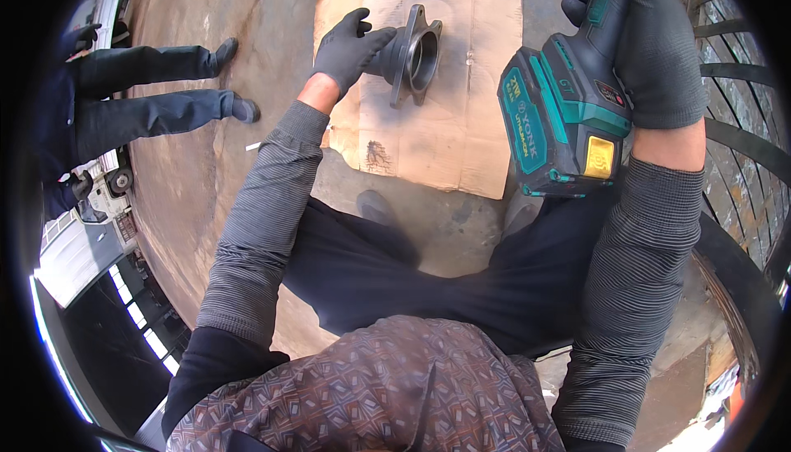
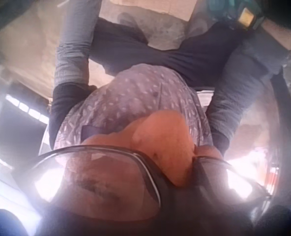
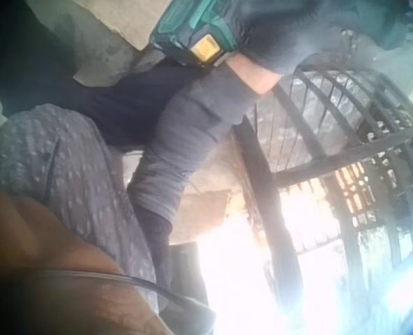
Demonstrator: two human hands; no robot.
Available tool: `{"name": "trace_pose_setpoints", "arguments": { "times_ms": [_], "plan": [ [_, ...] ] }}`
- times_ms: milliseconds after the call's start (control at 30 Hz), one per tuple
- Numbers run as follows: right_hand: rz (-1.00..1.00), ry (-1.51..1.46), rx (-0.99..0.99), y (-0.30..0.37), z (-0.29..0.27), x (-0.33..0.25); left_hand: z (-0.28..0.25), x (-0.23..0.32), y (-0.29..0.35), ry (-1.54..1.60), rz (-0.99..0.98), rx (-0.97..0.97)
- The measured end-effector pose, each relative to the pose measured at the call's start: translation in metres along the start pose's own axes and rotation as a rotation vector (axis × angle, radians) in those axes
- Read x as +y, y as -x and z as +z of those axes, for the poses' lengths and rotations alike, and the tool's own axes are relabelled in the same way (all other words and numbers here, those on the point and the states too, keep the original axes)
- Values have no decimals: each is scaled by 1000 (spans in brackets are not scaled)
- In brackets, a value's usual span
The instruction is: The person picks up a metal part from a workbench, carries it to a cardboard sheet on the ground, and uses a cordless angle grinder to grind the inner surface of the part. The person repositions the part several times to grind different areas.
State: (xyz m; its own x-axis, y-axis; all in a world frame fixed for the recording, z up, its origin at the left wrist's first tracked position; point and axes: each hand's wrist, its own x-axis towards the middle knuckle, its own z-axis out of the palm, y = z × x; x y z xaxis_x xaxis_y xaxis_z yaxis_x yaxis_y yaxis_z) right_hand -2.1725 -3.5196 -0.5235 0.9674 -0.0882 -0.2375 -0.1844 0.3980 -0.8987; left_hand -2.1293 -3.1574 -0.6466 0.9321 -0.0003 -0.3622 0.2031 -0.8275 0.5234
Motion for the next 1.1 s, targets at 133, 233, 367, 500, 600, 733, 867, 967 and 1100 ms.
{"name": "trace_pose_setpoints", "arguments": {
  "times_ms": [133, 233, 367, 500, 600, 733, 867, 967, 1100],
  "plan": [
    [-24, -115, 239, 30, 29, -12, 46, 11, -23, -497, 102, 24],
    [-76, -94, 243, 35, 40, -15, 71, 17, -40, -698, 82, -78],
    [-215, 21, 204, 43, 43, -9, 82, 13, -58, -698, 69, -42],
    [-86, 137, 312, 44, 44, -7, 85, 5, -64, -600, 37, -84],
    [-103, 132, 213, 47, 38, -11, 79, 1, -64, -498, 24, -62],
    [-64, 248, -15, 18, 14, -6, 32, -9, -66, -415, 59, 16],
    [21, 214, -60, -2, -3, 23, -32, -38, -68, 88, 57, 15],
    [61, 236, -83, -2, 2, 29, -43, -63, -81, 600, 105, -104],
    [172, 274, -76, -1, 33, 9, -27, -85, -108, 753, 107, -133]
  ]
}}
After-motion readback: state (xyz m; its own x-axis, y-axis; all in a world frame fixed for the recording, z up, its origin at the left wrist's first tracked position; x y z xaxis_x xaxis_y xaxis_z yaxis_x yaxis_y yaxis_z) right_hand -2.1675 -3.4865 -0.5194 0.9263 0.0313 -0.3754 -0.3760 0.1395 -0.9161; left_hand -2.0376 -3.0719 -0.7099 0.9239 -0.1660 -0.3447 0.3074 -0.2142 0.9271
